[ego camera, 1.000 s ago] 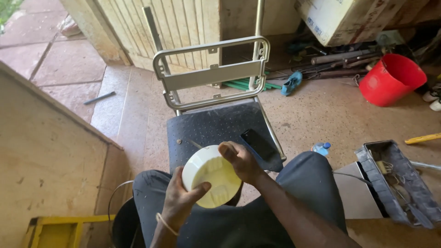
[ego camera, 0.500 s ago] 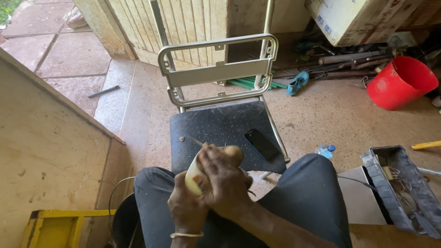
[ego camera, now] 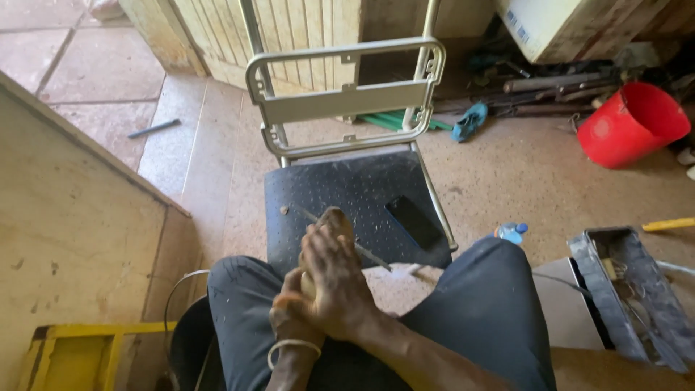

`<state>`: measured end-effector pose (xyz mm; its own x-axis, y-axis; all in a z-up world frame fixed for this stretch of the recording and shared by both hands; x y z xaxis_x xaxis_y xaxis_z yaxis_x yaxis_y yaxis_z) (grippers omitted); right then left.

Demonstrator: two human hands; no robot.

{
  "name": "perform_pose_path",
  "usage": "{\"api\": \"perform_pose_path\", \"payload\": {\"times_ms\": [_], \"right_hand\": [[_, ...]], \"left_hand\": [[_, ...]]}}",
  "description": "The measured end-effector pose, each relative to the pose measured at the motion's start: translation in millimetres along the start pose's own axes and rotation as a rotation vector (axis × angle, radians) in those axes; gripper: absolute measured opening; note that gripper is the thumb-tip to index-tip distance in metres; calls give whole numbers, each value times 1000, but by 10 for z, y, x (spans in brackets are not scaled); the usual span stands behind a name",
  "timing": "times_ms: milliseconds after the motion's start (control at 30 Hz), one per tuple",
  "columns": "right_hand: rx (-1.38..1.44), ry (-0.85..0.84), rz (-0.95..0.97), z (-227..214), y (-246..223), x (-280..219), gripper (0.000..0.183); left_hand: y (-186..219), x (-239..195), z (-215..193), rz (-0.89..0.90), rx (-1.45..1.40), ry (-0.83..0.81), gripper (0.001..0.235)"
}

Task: The person wipes and polishes a plastic headlight cover with a cloth, then uses a rag to clean a small round plastic object and sorts through items in a metal toolbox.

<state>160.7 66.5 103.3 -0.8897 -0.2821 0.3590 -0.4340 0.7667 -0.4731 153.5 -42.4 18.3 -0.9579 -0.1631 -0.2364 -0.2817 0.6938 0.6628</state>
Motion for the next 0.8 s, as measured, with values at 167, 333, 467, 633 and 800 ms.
{"api": "perform_pose_path", "payload": {"times_ms": [167,333,467,633,800], "right_hand": [[357,-288,502,-179,449,265,139],[78,-349,183,-148,-277,14,139],[89,-98,95,91,268,254,99],[1138,-291,767,0,961,272,64],[1329,-244,869,140,1110,15,105]], "left_hand": [[7,-196,-49,296,-45,229,63],[42,-30,9,378,-80,260,62],[28,36,-16,410,-62,289,58],[43,-152,-215,477,-73,234,54],[-8,-197,-98,485,-64,170,61]]}}
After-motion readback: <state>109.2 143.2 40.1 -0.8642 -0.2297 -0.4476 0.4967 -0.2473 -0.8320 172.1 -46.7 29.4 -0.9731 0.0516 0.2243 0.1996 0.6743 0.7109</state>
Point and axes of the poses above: each hand's wrist, its own x-axis towards the middle knuckle, its own z-axis out of the palm, y = z × x, the point moved 6 cm from there along x, towards the middle knuckle, and after that the axes turned 10 degrees about -z, right-handed, at the moved point
